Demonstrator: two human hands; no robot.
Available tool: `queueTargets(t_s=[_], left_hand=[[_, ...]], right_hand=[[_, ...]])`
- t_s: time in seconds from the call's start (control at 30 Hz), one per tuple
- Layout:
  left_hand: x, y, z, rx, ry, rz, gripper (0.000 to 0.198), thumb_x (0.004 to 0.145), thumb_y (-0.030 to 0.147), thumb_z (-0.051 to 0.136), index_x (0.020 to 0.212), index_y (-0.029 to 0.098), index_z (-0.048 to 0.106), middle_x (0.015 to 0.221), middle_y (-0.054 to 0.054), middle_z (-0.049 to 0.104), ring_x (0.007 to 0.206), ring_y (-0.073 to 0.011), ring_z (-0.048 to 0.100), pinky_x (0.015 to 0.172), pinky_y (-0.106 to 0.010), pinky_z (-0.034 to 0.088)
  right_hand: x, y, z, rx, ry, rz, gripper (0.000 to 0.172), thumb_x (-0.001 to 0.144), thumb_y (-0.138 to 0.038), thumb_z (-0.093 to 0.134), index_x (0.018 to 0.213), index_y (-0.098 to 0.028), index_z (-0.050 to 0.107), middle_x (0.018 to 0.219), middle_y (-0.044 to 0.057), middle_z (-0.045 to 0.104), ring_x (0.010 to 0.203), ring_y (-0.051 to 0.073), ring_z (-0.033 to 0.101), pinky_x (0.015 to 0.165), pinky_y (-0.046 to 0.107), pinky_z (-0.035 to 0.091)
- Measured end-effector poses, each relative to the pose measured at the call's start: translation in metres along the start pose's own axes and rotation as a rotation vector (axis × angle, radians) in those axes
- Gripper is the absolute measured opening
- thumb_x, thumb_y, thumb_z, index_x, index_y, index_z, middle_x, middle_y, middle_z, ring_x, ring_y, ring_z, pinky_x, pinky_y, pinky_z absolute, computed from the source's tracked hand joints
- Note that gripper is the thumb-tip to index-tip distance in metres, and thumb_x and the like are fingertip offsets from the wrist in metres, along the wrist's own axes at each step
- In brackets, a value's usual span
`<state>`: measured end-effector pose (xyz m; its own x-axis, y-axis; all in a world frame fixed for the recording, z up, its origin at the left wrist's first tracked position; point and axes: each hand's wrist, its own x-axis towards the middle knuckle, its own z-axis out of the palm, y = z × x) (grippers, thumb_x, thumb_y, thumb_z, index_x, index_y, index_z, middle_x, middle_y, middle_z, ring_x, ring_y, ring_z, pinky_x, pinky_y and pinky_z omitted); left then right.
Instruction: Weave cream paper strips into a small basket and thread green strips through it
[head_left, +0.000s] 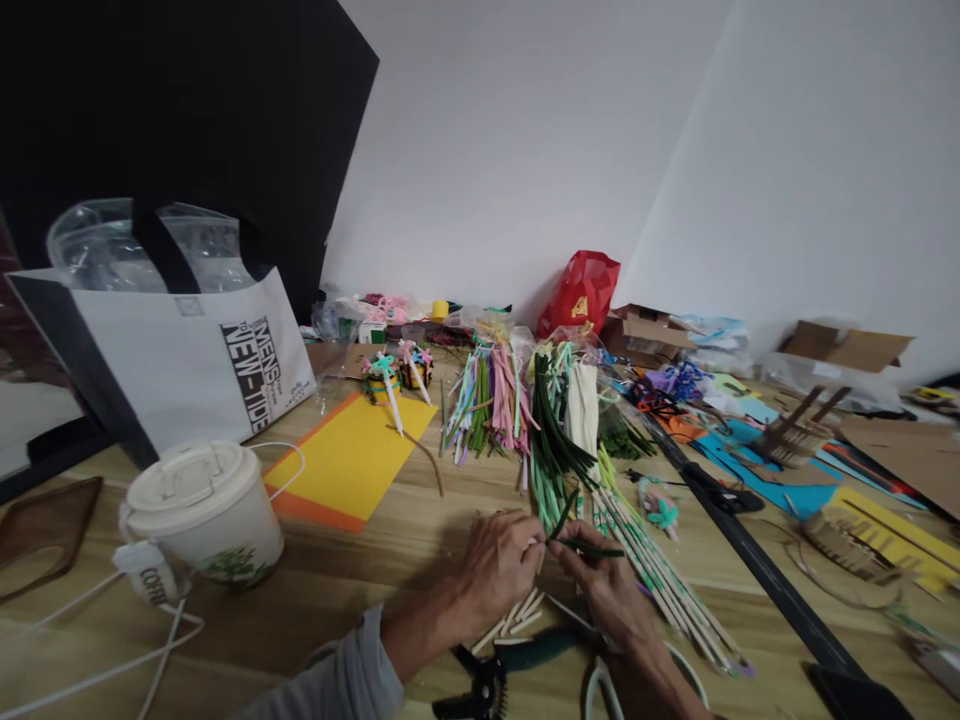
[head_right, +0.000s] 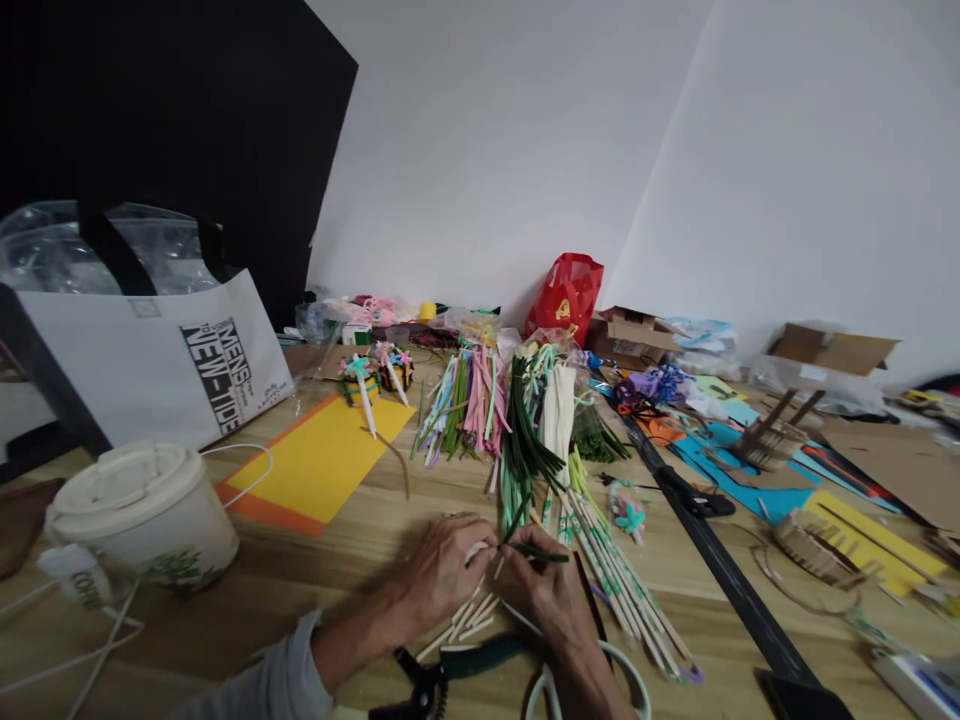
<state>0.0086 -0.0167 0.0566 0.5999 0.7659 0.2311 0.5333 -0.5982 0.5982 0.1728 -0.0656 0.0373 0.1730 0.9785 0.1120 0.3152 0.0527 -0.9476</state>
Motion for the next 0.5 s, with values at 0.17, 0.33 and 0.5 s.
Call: queueTargets(t_s=[0.17,0.33,0.5], left_hand=[[-0.012,-0.001,0.007,0.343,0.008,0.224,0.017,0.09,0.015,0.046,0.097,0.018,0.061,0.098,-0.009,0.064,0.095,-0.0248,0.058,0.078,-0.034,0.044],[-0.004,-0.007,0.005,0.124,0.042,0.153,0.019,0.091,0.017,0.046,0.093,0.019,0.065,0.096,-0.007,0.066,0.092,-0.0216,0.06,0.08,-0.032,0.043],[0.016,-0.025,0.0,-0.581,0.005,-0.178,0.014,0.077,0.027,0.063,0.08,0.014,0.07,0.076,-0.002,0.067,0.076,-0.0169,0.06,0.074,-0.027,0.042]], right_hand=[[0.002,0.005,0.007,0.128,0.057,0.032,0.032,0.072,-0.047,0.071,0.066,-0.017,0.059,0.059,-0.002,0.052,0.056,0.014,0.045,0.053,0.025,0.036],[0.002,0.004,0.013,0.187,0.104,0.051,0.034,0.071,-0.05,0.071,0.071,-0.018,0.059,0.059,-0.001,0.053,0.055,0.015,0.048,0.052,0.026,0.039],[0.002,0.011,0.017,0.072,0.166,-0.168,0.031,0.081,-0.047,0.066,0.09,-0.018,0.06,0.078,0.004,0.061,0.069,0.018,0.059,0.058,0.026,0.049]])
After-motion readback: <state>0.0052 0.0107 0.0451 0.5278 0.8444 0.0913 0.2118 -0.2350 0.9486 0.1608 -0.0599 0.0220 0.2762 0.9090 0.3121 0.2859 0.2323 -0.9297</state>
